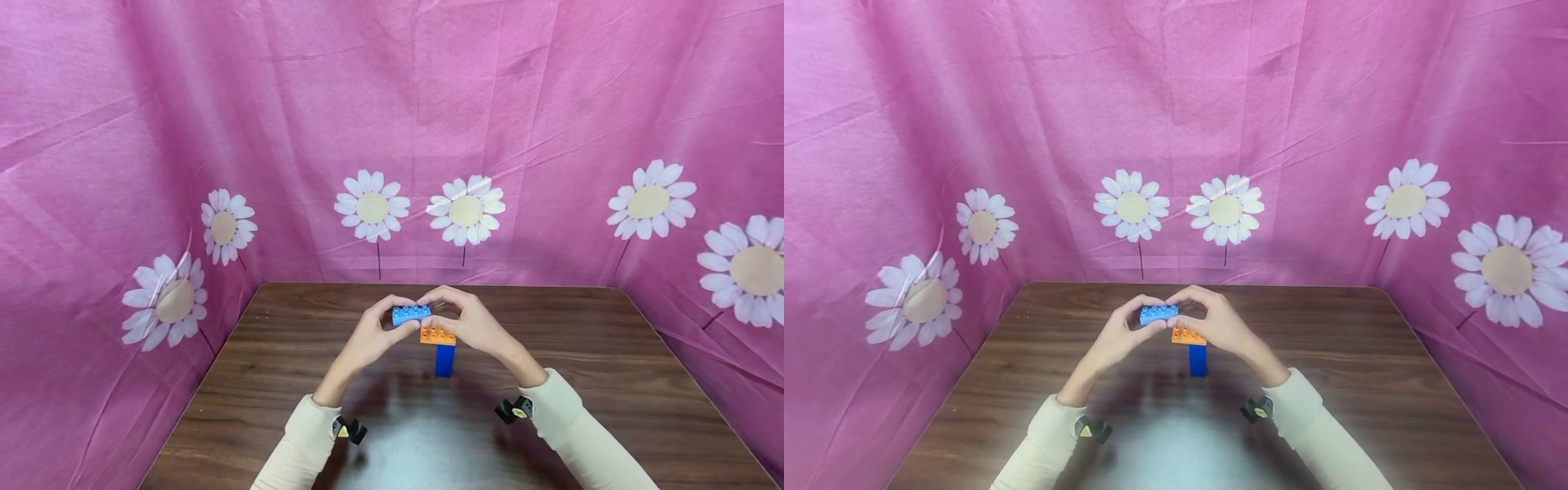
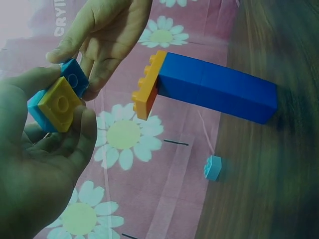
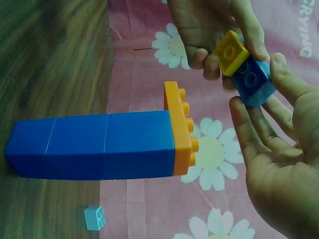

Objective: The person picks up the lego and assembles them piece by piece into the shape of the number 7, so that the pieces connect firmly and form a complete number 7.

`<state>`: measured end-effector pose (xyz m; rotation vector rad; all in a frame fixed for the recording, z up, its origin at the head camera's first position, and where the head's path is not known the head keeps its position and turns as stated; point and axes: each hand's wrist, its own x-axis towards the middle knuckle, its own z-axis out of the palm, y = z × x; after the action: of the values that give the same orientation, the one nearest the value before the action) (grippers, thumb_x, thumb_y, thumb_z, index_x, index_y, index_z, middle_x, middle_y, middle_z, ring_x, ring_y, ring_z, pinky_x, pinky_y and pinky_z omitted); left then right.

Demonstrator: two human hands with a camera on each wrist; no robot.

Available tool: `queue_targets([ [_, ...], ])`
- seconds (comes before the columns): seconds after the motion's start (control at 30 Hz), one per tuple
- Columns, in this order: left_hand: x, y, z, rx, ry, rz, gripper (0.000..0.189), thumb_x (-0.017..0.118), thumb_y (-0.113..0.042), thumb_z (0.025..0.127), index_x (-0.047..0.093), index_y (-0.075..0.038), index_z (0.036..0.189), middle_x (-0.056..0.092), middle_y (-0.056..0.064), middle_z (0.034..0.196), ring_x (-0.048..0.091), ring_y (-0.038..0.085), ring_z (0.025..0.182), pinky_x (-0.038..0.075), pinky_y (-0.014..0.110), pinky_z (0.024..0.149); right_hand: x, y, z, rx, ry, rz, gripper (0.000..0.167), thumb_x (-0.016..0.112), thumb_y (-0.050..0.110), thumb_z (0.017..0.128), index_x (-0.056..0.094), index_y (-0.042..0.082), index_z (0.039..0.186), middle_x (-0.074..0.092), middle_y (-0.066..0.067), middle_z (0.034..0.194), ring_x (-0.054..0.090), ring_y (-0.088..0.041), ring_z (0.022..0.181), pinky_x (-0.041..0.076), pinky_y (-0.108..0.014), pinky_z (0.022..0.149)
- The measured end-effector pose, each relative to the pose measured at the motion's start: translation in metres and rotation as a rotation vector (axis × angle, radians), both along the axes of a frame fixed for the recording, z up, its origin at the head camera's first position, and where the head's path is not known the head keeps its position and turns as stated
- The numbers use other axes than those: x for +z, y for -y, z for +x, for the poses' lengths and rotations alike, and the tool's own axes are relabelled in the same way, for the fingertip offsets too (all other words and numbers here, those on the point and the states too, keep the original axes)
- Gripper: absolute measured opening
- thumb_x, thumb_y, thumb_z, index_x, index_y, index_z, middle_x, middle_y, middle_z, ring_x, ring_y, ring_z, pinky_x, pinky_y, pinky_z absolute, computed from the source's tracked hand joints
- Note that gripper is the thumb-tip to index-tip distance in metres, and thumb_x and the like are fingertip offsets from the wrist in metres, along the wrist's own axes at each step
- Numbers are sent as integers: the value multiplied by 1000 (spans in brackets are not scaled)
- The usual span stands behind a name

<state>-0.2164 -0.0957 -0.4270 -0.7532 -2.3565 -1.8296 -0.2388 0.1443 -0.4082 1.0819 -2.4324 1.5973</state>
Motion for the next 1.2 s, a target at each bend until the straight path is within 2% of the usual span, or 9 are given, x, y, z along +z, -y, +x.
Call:
queue_targets([
  [0.2,-5,0,-1,12,-34,-35,32,80,-20,98,72,-19,129,68,2,119,63,15,104,56,29,88,-7,-9,3,-26,-57,31,41,81,13,96,70,9,135,73,-2,126,71,-18,110,59,-33,100],
  [0.3,-6,0,-2,16,-37,-32,31,79,-20,98,73,-20,128,67,1,119,63,15,103,56,29,88,-13,-14,6,-55,-71,57,42,81,16,96,70,13,136,73,-1,128,71,-20,111,61,-41,97],
  [0.47,-8,-1,-4,29,-35,-26,32,81,-18,97,73,-17,128,67,4,120,62,16,104,55,28,88,-25,-22,7,-80,-77,79,43,82,16,96,69,16,136,73,-3,129,70,-24,113,58,-54,100],
  [0.67,-10,0,-3,43,-11,-27,32,80,-17,97,72,-17,128,69,5,122,62,15,102,54,25,85,-41,-30,9,-119,-80,112,47,86,20,92,68,18,135,71,-7,132,69,-28,118,59,-42,102],
  [0.83,-9,1,-2,43,17,-30,35,76,-13,98,70,-18,132,70,7,123,62,17,102,55,27,85,-57,-32,11,-150,-75,126,48,87,22,91,68,18,135,71,-5,132,69,-23,117,58,-49,102],
  [0.9,-9,1,-2,44,23,-31,35,74,-11,99,69,-18,133,68,8,124,61,17,104,55,29,86,-63,-32,11,-153,-62,112,47,86,21,91,69,16,135,71,-4,130,69,-19,115,59,-48,102],
  [1.03,-11,0,-2,55,43,-27,34,71,-11,100,68,-18,133,64,6,126,59,17,106,54,31,87,-71,-30,13,-179,-43,69,41,85,21,92,72,16,131,73,1,123,70,-13,111,61,-37,99],
  [1.13,-12,-2,-2,51,57,-15,33,74,-13,99,68,-17,131,63,5,128,60,16,108,55,29,89,-74,-28,13,-199,-51,43,36,85,20,93,74,18,128,74,2,121,70,-10,111,60,-33,100],
  [1.2,-13,-4,-3,43,40,-15,33,77,-14,98,69,-16,130,64,6,127,61,16,110,55,27,93,-75,-27,12,-210,-57,40,36,84,19,93,74,17,128,75,2,121,69,-9,112,59,-32,101],
])
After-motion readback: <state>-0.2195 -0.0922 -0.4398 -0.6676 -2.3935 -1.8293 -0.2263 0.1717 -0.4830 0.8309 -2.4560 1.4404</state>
